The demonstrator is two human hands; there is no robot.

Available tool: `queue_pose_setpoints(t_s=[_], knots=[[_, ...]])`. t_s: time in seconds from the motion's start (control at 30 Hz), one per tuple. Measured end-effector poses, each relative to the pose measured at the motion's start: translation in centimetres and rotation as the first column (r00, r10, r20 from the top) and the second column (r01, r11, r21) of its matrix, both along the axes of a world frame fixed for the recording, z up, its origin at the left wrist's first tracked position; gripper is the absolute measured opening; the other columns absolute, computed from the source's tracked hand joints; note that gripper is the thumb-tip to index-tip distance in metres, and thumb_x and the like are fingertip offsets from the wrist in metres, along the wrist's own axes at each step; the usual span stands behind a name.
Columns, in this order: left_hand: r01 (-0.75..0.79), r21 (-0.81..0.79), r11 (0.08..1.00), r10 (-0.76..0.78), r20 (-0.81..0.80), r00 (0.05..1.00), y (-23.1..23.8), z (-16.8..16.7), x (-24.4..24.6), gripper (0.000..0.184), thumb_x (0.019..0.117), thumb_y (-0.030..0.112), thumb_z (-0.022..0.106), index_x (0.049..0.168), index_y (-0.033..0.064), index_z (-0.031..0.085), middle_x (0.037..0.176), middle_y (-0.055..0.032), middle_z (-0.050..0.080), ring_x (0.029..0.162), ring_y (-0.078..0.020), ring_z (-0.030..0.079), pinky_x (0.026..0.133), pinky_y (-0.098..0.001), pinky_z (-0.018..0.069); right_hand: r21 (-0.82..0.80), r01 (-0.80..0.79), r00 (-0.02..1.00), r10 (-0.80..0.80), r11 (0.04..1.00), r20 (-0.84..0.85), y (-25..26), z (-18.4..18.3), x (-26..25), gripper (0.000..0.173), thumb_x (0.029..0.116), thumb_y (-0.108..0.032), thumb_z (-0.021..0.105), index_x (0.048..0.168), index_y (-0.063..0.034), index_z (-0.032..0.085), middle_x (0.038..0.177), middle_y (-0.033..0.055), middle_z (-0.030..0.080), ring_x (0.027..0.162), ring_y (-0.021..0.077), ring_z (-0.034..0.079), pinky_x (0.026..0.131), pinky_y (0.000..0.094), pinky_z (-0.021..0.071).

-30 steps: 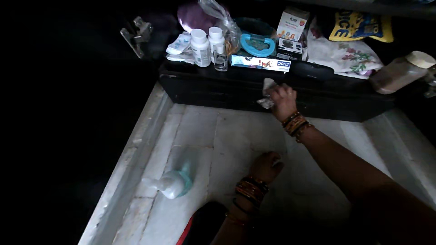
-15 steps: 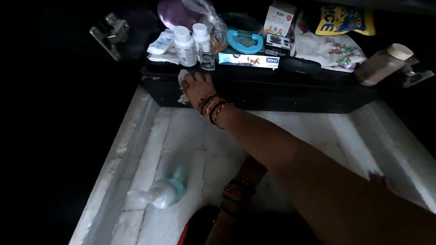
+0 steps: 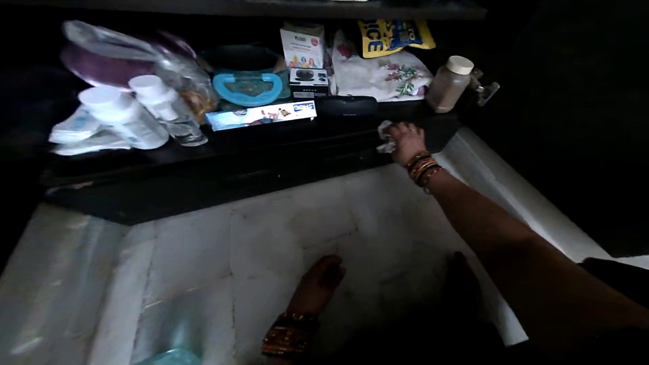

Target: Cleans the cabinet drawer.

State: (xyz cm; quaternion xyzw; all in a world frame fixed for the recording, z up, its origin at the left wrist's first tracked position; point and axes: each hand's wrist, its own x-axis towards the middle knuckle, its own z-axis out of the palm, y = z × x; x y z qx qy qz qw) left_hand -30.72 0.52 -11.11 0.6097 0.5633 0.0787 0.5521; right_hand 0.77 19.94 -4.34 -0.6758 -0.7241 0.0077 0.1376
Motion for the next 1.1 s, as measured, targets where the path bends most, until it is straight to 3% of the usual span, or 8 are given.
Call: queue_pose_setpoints(t_s=[0.13, 0.3, 0.53, 0.63, 0.77, 0.93, 1.03, 1.1], knots=[[-0.003, -0.017, 1.000, 0.003, 0.006, 1.000, -0.1, -0.6, -0.1, 0.038, 0.1042, 0.024, 0.060, 0.136, 0.0032, 0.060, 0.126, -0.0150, 0.066, 0.113, -0.0200, 0.065, 0.101, -0.0358, 0.0517, 0.009, 0.158, 0.987, -0.158, 0.987, -0.016, 0.6, -0.6, 9.3, 0.058, 0.0803, -0.006, 0.079, 0.136, -0.0100, 0.064, 0.144, 0.0222, 0.057, 0.138, 0.0500, 0.045, 0.104, 0.0761, 0.0350], [-0.021, -0.057, 0.998, 0.021, -0.007, 1.000, 0.4, -0.8, -0.1, 0.038, 0.1042, 0.023, 0.060, 0.137, 0.0039, 0.059, 0.127, -0.0144, 0.066, 0.112, -0.0193, 0.065, 0.099, -0.0357, 0.0519, 0.000, 0.300, 0.952, -0.300, 0.954, -0.067, 1.9, -1.1, 16.4, 0.057, 0.0829, -0.004, 0.077, 0.138, -0.0062, 0.062, 0.146, 0.0265, 0.054, 0.138, 0.0536, 0.044, 0.103, 0.0767, 0.0377], [-0.047, -0.056, 0.997, 0.049, 0.026, 0.998, 0.6, -0.2, -0.4, 0.039, 0.1048, 0.022, 0.058, 0.138, 0.0026, 0.058, 0.130, -0.0157, 0.065, 0.115, -0.0195, 0.064, 0.101, -0.0349, 0.0507, 0.012, 0.489, 0.849, -0.473, 0.872, -0.235, 2.8, -1.9, 15.1, 0.062, 0.0831, -0.005, 0.077, 0.142, -0.0014, 0.056, 0.149, 0.0302, 0.048, 0.140, 0.0516, 0.044, 0.111, 0.0677, 0.0385], [0.003, -0.046, 0.999, 0.002, 0.110, 0.994, 0.8, 0.7, 1.0, 0.040, 0.1054, 0.022, 0.058, 0.141, 0.0024, 0.056, 0.134, -0.0164, 0.063, 0.118, -0.0195, 0.064, 0.104, -0.0343, 0.0504, -0.005, 0.471, 0.864, -0.462, 0.882, -0.201, 2.3, -1.5, 14.1, 0.062, 0.0867, -0.010, 0.077, 0.143, 0.0016, 0.054, 0.149, 0.0331, 0.047, 0.140, 0.0536, 0.042, 0.113, 0.0680, 0.0363], [0.101, -0.025, 0.995, -0.096, 0.147, 0.984, 1.1, 0.7, 2.1, 0.044, 0.1061, 0.028, 0.057, 0.142, 0.0027, 0.055, 0.136, -0.0173, 0.062, 0.121, -0.0219, 0.063, 0.107, -0.0364, 0.0492, 0.046, 0.289, 0.947, -0.278, 0.956, -0.162, 0.9, -1.4, 8.3, 0.060, 0.0842, -0.004, 0.079, 0.139, 0.0027, 0.057, 0.143, 0.0366, 0.050, 0.136, 0.0571, 0.045, 0.112, 0.0704, 0.0366], [0.064, -0.037, 0.997, -0.059, 0.118, 0.991, 1.2, 0.5, 1.5, 0.045, 0.1071, 0.029, 0.056, 0.143, 0.0022, 0.055, 0.137, -0.0188, 0.062, 0.123, -0.0258, 0.063, 0.108, -0.0408, 0.0479, 0.089, 0.112, 0.986, -0.100, 0.990, -0.131, -0.2, -1.7, -4.0, 0.062, 0.0792, 0.001, 0.079, 0.138, 0.0010, 0.059, 0.143, 0.0361, 0.050, 0.136, 0.0574, 0.044, 0.109, 0.0721, 0.0371], [0.038, -0.031, 0.999, -0.033, 0.147, 0.989, 1.2, 0.5, 1.4, 0.044, 0.1062, 0.027, 0.058, 0.142, 0.0012, 0.055, 0.137, -0.0191, 0.062, 0.122, -0.0260, 0.064, 0.107, -0.0412, 0.0486, 0.201, -0.092, 0.987, 0.116, 0.975, -0.110, -0.7, -3.1, -11.3, 0.064, 0.0750, 0.005, 0.080, 0.136, 0.0002, 0.061, 0.144, 0.0330, 0.053, 0.138, 0.0562, 0.043, 0.112, 0.0710, 0.0349], [0.036, -0.011, 0.999, -0.034, 0.152, 0.988, 1.2, 0.3, 1.3, 0.044, 0.1059, 0.027, 0.058, 0.142, 0.0023, 0.056, 0.136, -0.0185, 0.063, 0.122, -0.0263, 0.064, 0.108, -0.0421, 0.0487, 0.305, -0.295, 0.940, 0.332, 0.906, -0.076, -0.7, -4.4, -15.8, 0.062, 0.0754, 0.007, 0.077, 0.136, 0.0003, 0.062, 0.144, 0.0297, 0.055, 0.139, 0.0539, 0.044, 0.114, 0.0692, 0.0333]])
